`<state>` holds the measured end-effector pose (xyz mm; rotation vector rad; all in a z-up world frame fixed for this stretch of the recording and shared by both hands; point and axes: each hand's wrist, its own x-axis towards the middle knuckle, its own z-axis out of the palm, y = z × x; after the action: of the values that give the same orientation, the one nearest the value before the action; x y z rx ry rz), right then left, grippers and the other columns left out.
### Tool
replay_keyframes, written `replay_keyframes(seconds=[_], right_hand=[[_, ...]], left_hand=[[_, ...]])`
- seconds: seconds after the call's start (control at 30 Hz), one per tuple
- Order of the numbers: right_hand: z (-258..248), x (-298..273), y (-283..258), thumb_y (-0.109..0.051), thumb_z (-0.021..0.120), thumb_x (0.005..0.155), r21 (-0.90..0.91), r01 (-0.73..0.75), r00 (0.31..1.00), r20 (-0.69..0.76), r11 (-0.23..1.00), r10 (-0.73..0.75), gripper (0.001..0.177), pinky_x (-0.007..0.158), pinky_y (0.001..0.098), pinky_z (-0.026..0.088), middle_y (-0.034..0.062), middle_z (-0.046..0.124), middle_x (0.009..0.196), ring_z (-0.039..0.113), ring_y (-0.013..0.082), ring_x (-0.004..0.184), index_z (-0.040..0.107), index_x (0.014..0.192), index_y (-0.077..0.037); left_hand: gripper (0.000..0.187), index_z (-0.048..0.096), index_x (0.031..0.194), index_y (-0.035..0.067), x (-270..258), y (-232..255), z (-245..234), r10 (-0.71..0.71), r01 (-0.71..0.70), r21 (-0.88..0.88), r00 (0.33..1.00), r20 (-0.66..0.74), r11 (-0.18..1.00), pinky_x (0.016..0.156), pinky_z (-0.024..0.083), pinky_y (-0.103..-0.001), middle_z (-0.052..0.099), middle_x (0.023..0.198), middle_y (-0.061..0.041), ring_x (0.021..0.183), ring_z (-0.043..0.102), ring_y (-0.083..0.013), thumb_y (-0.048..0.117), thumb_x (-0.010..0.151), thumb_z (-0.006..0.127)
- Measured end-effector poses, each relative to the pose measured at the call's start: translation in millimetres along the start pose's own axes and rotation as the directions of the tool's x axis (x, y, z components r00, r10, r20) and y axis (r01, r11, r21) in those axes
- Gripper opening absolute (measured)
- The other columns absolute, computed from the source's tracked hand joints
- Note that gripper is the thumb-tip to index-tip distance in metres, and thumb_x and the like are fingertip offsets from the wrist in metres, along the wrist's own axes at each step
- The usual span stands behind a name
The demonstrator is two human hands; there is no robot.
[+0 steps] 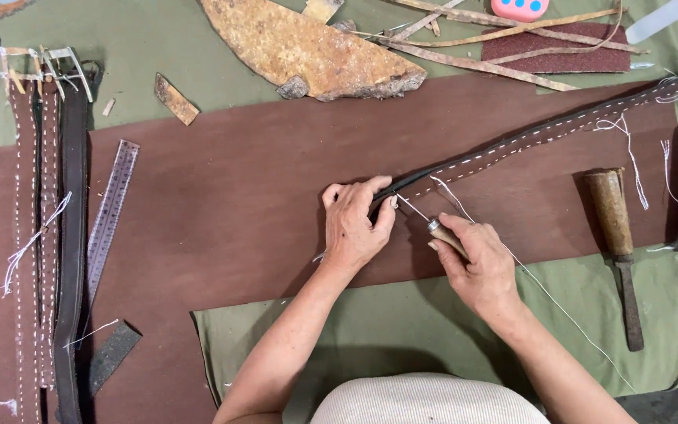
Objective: Hand-stitching a leather belt using an awl, thread, and a wooden mallet on a workshop table.
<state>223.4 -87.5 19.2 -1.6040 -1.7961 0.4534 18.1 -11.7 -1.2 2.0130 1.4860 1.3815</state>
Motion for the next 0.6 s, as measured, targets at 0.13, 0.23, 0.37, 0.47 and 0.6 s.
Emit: replay_keyframes(seconds=[0.13, 0.23, 0.37, 0.47, 0.6], right_hand=[[-3, 2, 0, -0.011, 0.083, 0.085, 0.098, 0.015, 1.0, 0.026, 0.995, -0.017, 0.036, 0.08, 0.0387, 0.06, 0.0081, 0.077, 0.106, 0.074, 0.0279, 0.094, 0.076, 0.12, -0.013], [-5, 1, 1, -0.009, 0.077, 0.089, 0.337, -0.249, 0.965, 0.168, 0.908, 0.203, 0.033, 0.064, 0.0333, 0.059, 0.0118, 0.077, 0.1, 0.072, 0.0208, 0.079, 0.075, 0.122, -0.01], [-6, 8, -13, -0.013, 0.054, 0.101, 0.712, -0.677, 0.705, 0.556, 0.187, 0.44, 0.033, 0.029, 0.0212, 0.031, 0.0208, 0.059, 0.078, 0.048, 0.0128, 0.046, 0.063, 0.129, 0.003], [-4, 13, -11, -0.018, 0.054, 0.103, 0.662, -0.749, 0.623, 0.685, 0.034, 0.378, 0.028, 0.025, 0.0213, 0.03, 0.0192, 0.054, 0.066, 0.045, 0.0118, 0.039, 0.064, 0.107, 0.008], [3, 8, -6, -0.012, 0.059, 0.101, 0.701, -0.674, 0.723, 0.561, 0.232, 0.403, 0.025, 0.025, 0.0224, 0.03, 0.019, 0.054, 0.064, 0.043, 0.0118, 0.036, 0.066, 0.113, 0.008]], left_hand=[[0.026, 0.074, 0.116, 0.021, 2, 2, -5, 0.012, -0.008, -0.052, 0.996, 0.087, 0.999, 0.095, 0.042, -0.04, 0.071, 0.089, 0.0, 0.087, 0.071, -0.0222, 0.02, 0.09, 0.075], [0.022, 0.076, 0.114, 0.024, 0, -2, -5, -0.026, 0.038, -0.097, 0.993, 0.119, 0.995, 0.096, 0.04, -0.038, 0.074, 0.095, 0.004, 0.091, 0.072, -0.019, 0.021, 0.093, 0.073], [0.019, 0.076, 0.112, 0.027, -3, -7, -3, -0.082, 0.104, -0.13, 0.983, 0.163, 0.986, 0.099, 0.038, -0.036, 0.076, 0.101, 0.007, 0.096, 0.072, -0.0161, 0.022, 0.095, 0.073], [0.022, 0.076, 0.114, 0.027, -5, -11, -2, -0.081, 0.104, -0.136, 0.983, 0.167, 0.985, 0.1, 0.037, -0.035, 0.076, 0.1, 0.009, 0.095, 0.072, -0.0131, 0.019, 0.094, 0.072], [0.025, 0.075, 0.116, 0.025, -4, -9, -3, -0.083, 0.107, -0.138, 0.982, 0.172, 0.985, 0.101, 0.037, -0.036, 0.077, 0.101, 0.007, 0.097, 0.073, -0.0143, 0.014, 0.094, 0.072]])
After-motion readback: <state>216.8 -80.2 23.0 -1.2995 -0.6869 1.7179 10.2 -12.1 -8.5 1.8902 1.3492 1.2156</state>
